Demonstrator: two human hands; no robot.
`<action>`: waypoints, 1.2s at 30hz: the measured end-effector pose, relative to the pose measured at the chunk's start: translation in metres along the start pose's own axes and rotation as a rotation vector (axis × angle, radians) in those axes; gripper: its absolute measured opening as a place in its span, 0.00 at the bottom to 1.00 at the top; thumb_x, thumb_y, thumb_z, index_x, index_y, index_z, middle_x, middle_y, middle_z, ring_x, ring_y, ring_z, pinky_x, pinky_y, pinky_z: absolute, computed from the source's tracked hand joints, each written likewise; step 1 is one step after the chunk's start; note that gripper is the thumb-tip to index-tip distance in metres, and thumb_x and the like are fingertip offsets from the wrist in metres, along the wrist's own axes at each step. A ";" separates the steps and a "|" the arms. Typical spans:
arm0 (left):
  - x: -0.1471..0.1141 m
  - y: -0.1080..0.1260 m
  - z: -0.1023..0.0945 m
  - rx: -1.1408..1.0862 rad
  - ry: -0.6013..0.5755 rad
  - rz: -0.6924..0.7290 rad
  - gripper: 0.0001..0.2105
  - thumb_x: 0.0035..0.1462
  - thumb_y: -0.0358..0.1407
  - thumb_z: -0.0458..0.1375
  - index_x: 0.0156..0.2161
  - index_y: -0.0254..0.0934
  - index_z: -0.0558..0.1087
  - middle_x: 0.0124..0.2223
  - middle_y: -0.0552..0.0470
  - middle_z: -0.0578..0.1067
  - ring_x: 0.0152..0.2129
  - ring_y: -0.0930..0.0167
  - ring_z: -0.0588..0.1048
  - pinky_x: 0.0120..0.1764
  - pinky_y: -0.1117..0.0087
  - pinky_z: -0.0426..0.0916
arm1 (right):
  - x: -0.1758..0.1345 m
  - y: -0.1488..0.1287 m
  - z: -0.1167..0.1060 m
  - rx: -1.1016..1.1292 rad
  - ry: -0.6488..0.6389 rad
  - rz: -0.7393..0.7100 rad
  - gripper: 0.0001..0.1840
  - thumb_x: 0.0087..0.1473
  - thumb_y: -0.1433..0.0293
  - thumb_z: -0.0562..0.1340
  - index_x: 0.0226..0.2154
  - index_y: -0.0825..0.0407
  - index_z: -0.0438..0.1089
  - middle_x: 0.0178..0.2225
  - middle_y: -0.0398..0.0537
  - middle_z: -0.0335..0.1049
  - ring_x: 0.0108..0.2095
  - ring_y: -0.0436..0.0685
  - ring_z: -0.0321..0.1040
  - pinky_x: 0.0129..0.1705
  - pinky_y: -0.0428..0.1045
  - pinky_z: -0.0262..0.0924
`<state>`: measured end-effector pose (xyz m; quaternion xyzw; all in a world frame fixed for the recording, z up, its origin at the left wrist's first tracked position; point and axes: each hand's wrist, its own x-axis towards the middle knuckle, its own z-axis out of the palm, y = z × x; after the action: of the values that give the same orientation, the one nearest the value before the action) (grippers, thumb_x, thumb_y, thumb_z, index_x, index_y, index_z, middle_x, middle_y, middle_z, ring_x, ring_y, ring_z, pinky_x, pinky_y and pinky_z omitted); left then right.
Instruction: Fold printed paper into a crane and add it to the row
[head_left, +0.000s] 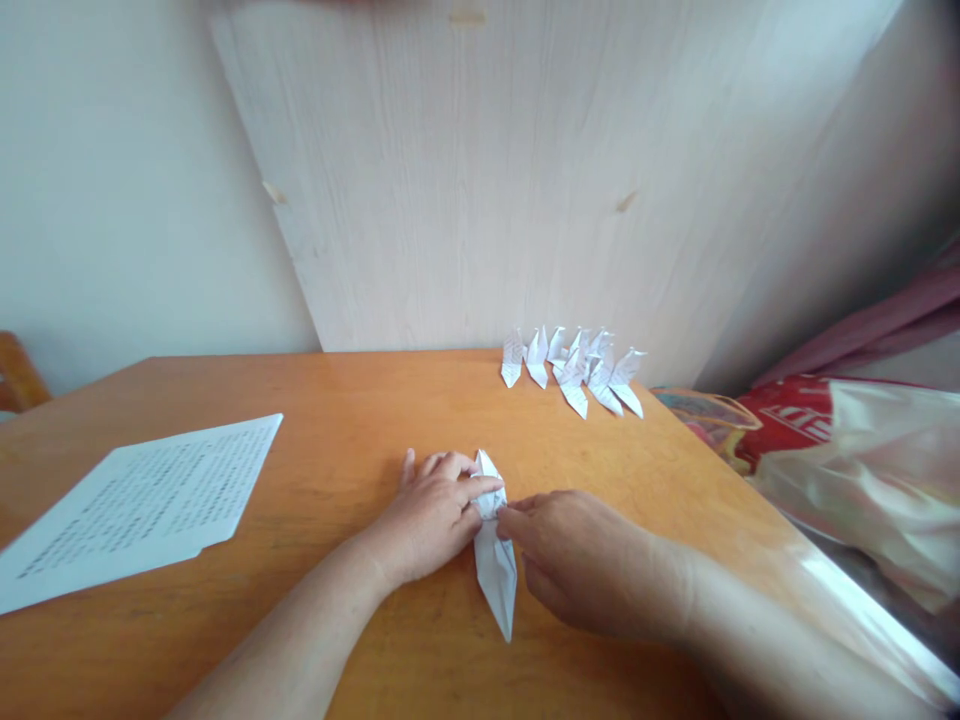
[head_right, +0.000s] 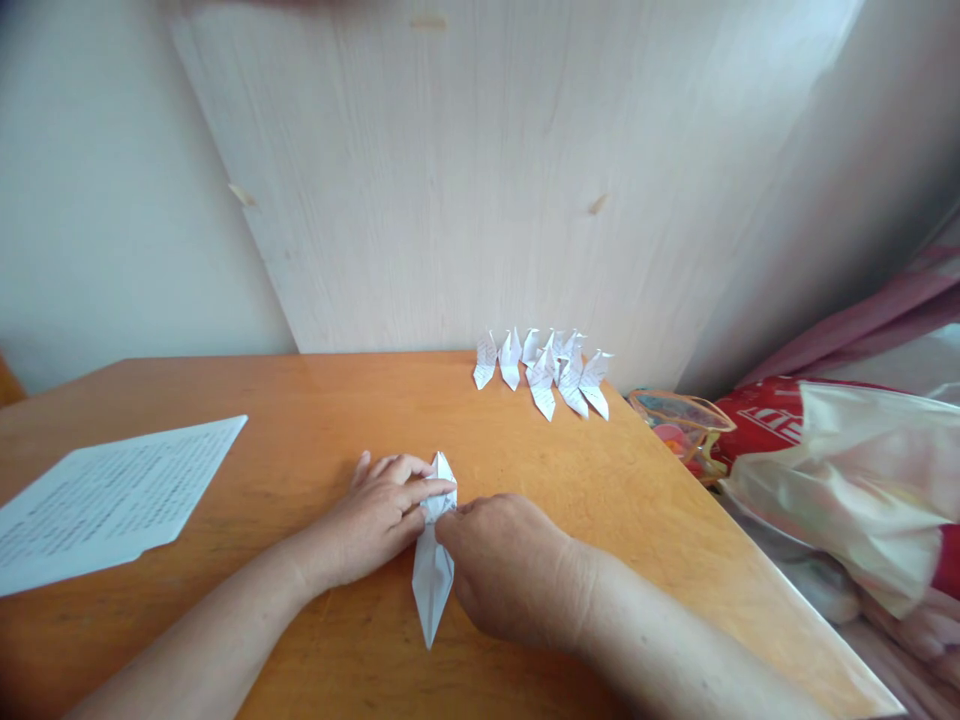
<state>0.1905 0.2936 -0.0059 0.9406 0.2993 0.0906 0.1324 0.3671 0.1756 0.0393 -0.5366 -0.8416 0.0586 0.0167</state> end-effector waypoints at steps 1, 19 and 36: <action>0.000 -0.001 0.001 -0.001 -0.002 -0.004 0.18 0.65 0.39 0.52 0.56 0.62 0.71 0.58 0.51 0.69 0.57 0.56 0.64 0.60 0.32 0.40 | 0.000 0.001 0.001 0.002 0.012 -0.005 0.12 0.56 0.76 0.56 0.40 0.53 0.73 0.39 0.53 0.79 0.37 0.61 0.76 0.37 0.50 0.62; -0.003 -0.002 0.003 0.009 0.063 0.032 0.21 0.62 0.32 0.51 0.57 0.55 0.70 0.55 0.50 0.71 0.55 0.59 0.66 0.62 0.37 0.41 | 0.032 0.044 0.026 0.450 0.277 0.417 0.08 0.58 0.69 0.60 0.35 0.52 0.74 0.32 0.47 0.77 0.31 0.53 0.70 0.30 0.46 0.53; -0.003 -0.005 0.002 -0.070 0.184 -0.117 0.07 0.56 0.36 0.59 0.41 0.43 0.70 0.52 0.49 0.74 0.53 0.57 0.67 0.61 0.41 0.46 | 0.040 0.047 0.046 0.543 0.296 0.446 0.06 0.54 0.66 0.63 0.33 0.51 0.74 0.29 0.43 0.75 0.28 0.51 0.67 0.29 0.45 0.53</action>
<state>0.1861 0.2948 -0.0099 0.9041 0.3612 0.1789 0.1420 0.3886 0.2281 -0.0131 -0.6852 -0.6466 0.2036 0.2664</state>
